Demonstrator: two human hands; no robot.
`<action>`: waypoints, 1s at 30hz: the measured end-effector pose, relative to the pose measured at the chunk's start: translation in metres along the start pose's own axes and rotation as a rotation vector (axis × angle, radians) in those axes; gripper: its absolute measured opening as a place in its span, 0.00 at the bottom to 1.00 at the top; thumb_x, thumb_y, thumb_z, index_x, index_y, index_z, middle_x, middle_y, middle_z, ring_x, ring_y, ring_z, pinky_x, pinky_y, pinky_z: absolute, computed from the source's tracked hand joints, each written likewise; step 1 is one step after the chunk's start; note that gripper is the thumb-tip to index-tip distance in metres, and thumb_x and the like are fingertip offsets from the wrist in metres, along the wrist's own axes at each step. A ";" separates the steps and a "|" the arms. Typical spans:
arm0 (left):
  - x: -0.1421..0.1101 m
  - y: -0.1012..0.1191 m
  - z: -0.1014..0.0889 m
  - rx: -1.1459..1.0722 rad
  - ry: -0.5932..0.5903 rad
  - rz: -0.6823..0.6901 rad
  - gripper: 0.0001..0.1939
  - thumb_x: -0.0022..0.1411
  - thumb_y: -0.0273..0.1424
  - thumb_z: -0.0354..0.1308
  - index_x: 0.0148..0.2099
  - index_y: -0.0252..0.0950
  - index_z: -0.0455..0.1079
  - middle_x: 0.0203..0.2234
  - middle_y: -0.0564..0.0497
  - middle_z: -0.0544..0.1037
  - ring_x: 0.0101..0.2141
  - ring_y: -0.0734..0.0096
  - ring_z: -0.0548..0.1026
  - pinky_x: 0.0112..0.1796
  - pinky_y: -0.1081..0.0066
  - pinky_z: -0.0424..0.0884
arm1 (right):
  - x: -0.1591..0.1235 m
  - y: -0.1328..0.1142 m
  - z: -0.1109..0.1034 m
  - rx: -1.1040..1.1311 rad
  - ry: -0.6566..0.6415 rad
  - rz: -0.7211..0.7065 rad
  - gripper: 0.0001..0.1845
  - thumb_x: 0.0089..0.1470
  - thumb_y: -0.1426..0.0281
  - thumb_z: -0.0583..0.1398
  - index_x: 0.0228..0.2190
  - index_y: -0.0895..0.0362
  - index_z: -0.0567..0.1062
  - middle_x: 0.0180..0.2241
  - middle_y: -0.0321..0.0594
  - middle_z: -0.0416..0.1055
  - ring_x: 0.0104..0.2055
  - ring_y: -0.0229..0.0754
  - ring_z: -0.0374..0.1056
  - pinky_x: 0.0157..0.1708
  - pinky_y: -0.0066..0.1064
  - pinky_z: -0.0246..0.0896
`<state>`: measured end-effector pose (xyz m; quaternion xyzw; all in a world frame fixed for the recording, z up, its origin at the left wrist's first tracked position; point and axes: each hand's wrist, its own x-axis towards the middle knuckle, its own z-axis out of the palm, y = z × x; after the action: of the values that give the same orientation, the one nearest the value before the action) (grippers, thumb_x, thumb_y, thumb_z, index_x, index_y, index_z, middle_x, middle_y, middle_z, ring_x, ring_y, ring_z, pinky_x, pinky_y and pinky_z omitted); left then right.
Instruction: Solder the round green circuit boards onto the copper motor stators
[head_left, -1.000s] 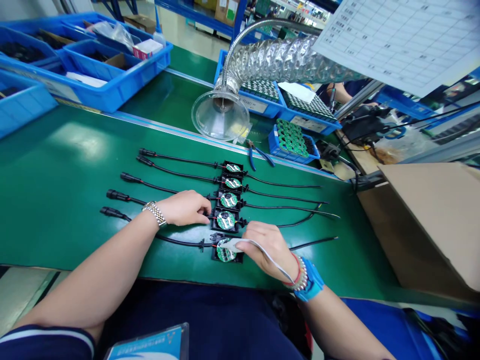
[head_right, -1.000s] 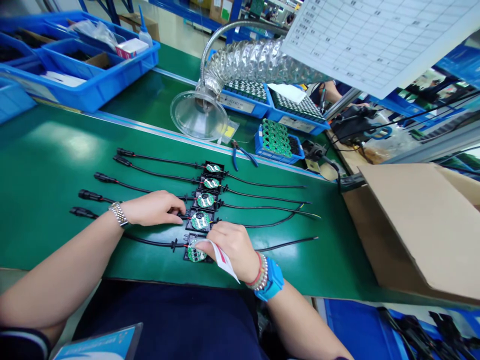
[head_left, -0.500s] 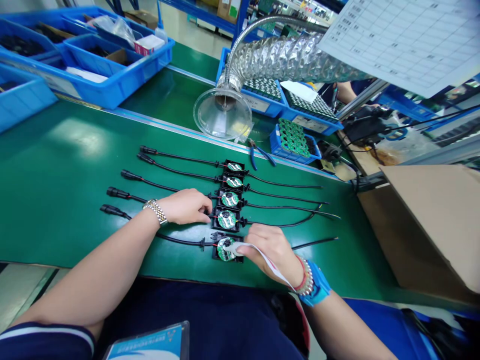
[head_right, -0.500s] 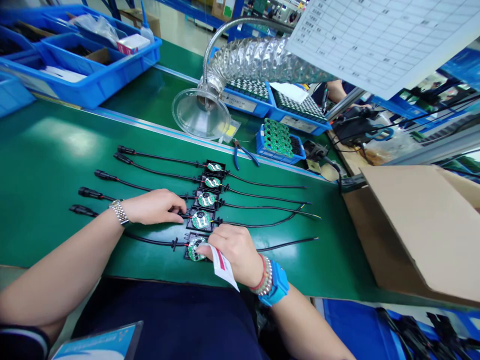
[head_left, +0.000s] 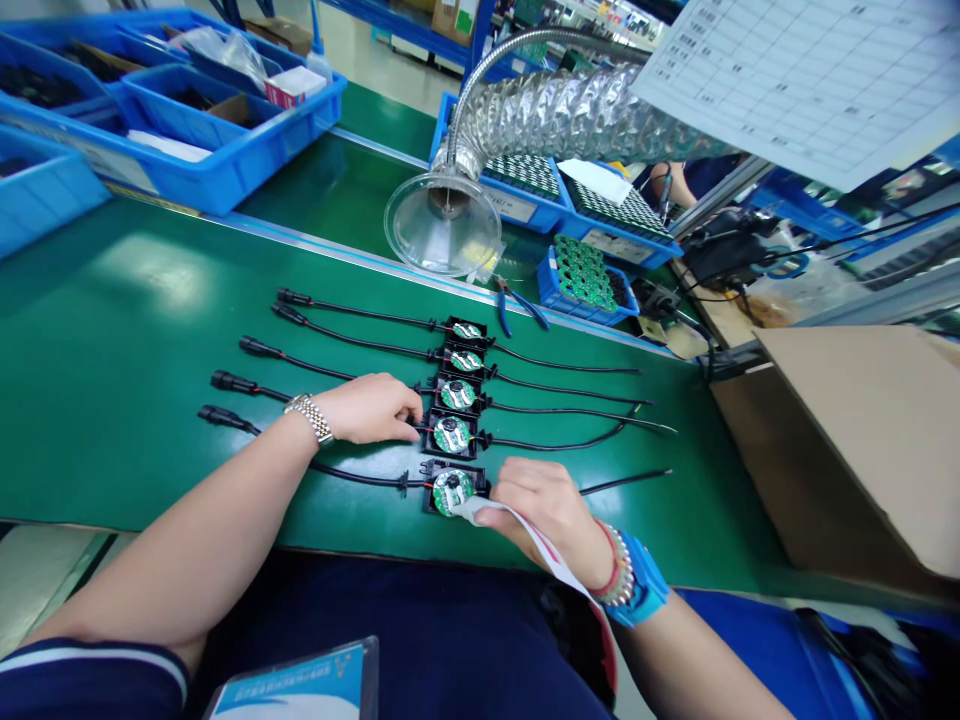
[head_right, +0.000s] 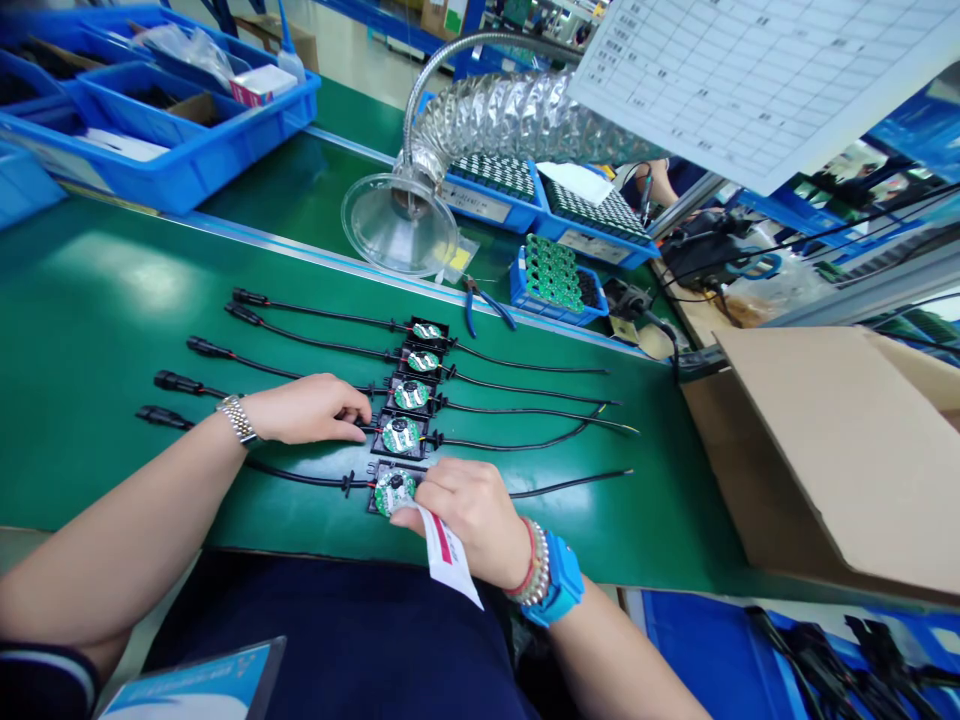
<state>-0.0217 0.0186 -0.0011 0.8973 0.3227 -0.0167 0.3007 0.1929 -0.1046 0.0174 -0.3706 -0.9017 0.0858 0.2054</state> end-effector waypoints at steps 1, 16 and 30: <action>0.000 0.000 0.000 -0.002 -0.001 0.001 0.12 0.54 0.41 0.54 0.34 0.39 0.71 0.19 0.56 0.72 0.22 0.74 0.66 0.24 0.74 0.54 | -0.001 0.000 0.000 -0.006 0.000 -0.005 0.22 0.59 0.63 0.51 0.16 0.58 0.60 0.16 0.33 0.52 0.21 0.34 0.45 0.22 0.29 0.39; 0.000 -0.003 0.002 -0.016 -0.005 0.013 0.14 0.54 0.42 0.54 0.35 0.39 0.71 0.19 0.56 0.72 0.22 0.74 0.66 0.24 0.75 0.55 | -0.007 -0.008 -0.011 0.121 0.028 0.052 0.21 0.58 0.65 0.51 0.15 0.58 0.63 0.15 0.34 0.55 0.19 0.34 0.49 0.21 0.29 0.41; -0.005 0.018 0.001 -0.136 0.389 0.180 0.15 0.62 0.36 0.47 0.47 0.39 0.68 0.38 0.49 0.74 0.40 0.69 0.70 0.41 0.71 0.63 | 0.028 0.039 0.008 1.757 0.303 0.988 0.28 0.48 0.50 0.57 0.14 0.58 0.56 0.10 0.26 0.48 0.12 0.27 0.46 0.13 0.22 0.36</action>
<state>-0.0149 0.0041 0.0092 0.8864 0.2937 0.2054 0.2929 0.1961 -0.0573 0.0067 -0.4265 -0.2306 0.7448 0.4585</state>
